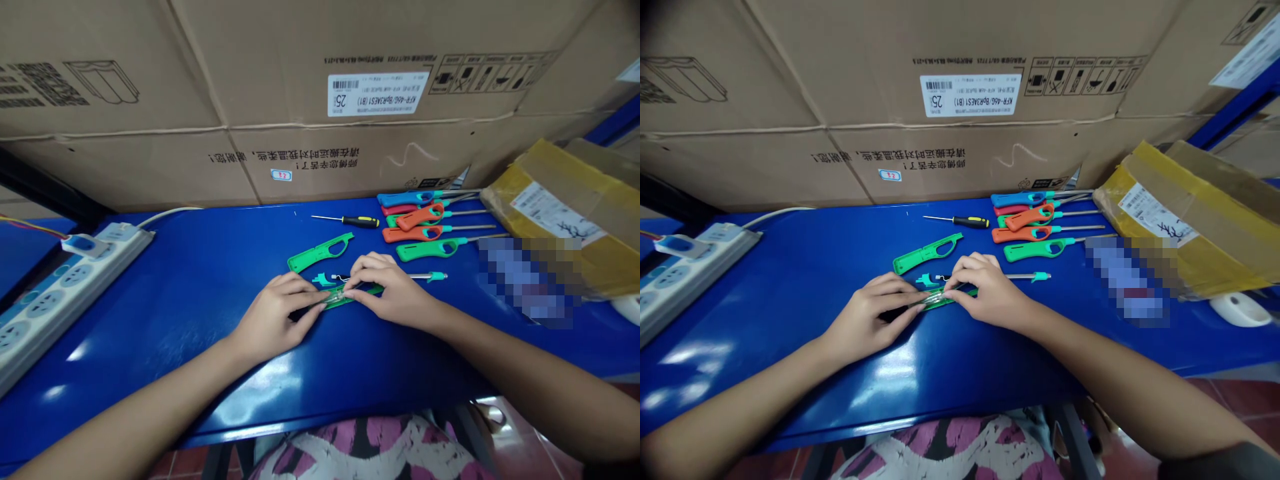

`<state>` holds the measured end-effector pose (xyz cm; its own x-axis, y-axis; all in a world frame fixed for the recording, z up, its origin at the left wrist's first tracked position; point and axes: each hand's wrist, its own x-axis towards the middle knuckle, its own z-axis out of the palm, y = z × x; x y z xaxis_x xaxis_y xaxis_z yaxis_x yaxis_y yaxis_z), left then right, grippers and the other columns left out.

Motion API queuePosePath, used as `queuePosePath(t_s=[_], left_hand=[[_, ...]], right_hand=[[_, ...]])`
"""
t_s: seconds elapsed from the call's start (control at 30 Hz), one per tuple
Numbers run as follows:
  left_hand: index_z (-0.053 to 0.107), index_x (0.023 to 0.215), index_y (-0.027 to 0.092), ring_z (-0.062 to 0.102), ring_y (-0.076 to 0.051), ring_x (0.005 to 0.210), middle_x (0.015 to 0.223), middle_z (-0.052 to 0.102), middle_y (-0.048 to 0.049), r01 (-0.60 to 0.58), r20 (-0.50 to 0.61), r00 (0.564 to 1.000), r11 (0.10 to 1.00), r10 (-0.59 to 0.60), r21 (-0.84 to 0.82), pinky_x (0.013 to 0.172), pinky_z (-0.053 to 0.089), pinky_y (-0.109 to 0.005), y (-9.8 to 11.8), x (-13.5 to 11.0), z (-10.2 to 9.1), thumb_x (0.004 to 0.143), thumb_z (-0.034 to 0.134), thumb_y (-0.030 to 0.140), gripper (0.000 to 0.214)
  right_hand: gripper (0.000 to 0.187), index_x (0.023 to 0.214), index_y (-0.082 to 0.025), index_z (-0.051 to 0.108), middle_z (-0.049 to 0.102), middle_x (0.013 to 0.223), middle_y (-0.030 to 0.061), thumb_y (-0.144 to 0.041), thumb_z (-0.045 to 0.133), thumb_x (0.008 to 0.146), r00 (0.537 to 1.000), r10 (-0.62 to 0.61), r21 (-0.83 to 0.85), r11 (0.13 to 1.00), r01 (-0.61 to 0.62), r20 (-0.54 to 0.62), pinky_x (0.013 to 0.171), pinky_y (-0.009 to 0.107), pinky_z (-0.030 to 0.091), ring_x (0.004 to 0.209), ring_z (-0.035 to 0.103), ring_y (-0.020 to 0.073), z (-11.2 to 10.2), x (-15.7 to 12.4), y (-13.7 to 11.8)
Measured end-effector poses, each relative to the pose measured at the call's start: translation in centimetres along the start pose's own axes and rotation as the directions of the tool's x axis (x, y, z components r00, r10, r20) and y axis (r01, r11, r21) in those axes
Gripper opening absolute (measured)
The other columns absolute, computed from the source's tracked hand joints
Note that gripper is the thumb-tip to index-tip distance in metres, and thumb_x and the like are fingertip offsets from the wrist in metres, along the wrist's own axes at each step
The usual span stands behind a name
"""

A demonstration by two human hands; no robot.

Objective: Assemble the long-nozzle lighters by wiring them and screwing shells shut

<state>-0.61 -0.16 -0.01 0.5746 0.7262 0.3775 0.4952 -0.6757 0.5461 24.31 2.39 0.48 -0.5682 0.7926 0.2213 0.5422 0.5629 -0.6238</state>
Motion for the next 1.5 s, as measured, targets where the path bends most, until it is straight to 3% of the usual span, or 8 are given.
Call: queuePosePath(t_s=[0.27,1.1,1.37,1.5], left_hand=[[0.074,0.115,0.021,0.06,-0.021,0.093,0.1,0.07,-0.0071,0.012,0.052,0.999,0.998,-0.015,0.062,0.085,0.052,-0.038,-0.1,0.0,-0.3,0.096,0.06,0.022,0.024],[0.075,0.11,0.02,0.062,-0.02,0.089,0.1,0.068,-0.0073,0.01,0.168,0.985,0.993,-0.03,0.116,0.082,0.055,-0.037,0.4,0.4,-1.5,0.099,0.054,0.022,0.024],[0.073,0.115,0.021,0.059,-0.022,0.092,0.102,0.067,-0.0074,0.043,0.128,0.99,0.99,-0.06,0.136,0.083,0.053,-0.039,0.8,0.1,-0.8,0.098,0.057,0.025,0.024],[0.077,0.108,0.023,0.059,-0.02,0.088,0.098,0.068,-0.0061,0.079,0.098,0.991,0.993,-0.088,0.087,0.082,0.051,-0.038,0.9,0.1,-0.5,0.097,0.058,0.024,0.021]], right_hand=[[0.004,0.083,-0.022,0.073,0.066,0.087,0.0,-0.02,0.075,0.087,0.998,0.052,-0.012,0.999,-0.052,-0.021,0.094,0.042,0.034,0.09,0.057,0.0176,0.5,-0.1,-0.3],[0.008,0.082,-0.021,0.07,0.064,0.087,0.0001,-0.017,0.074,0.087,0.998,0.057,-0.004,0.998,-0.057,-0.017,0.094,0.041,0.033,0.089,0.057,0.0175,1.1,0.0,-0.5],[0.007,0.082,-0.021,0.07,0.064,0.087,0.0,-0.017,0.074,0.087,0.998,0.06,-0.013,0.998,-0.06,-0.006,0.095,0.041,0.033,0.09,0.056,0.0175,1.1,0.0,-0.6],[0.007,0.083,-0.022,0.07,0.065,0.087,0.0002,-0.018,0.074,0.087,0.999,0.046,-0.02,0.999,-0.046,-0.003,0.095,0.041,0.033,0.09,0.056,0.0178,1.2,-0.1,-0.6]])
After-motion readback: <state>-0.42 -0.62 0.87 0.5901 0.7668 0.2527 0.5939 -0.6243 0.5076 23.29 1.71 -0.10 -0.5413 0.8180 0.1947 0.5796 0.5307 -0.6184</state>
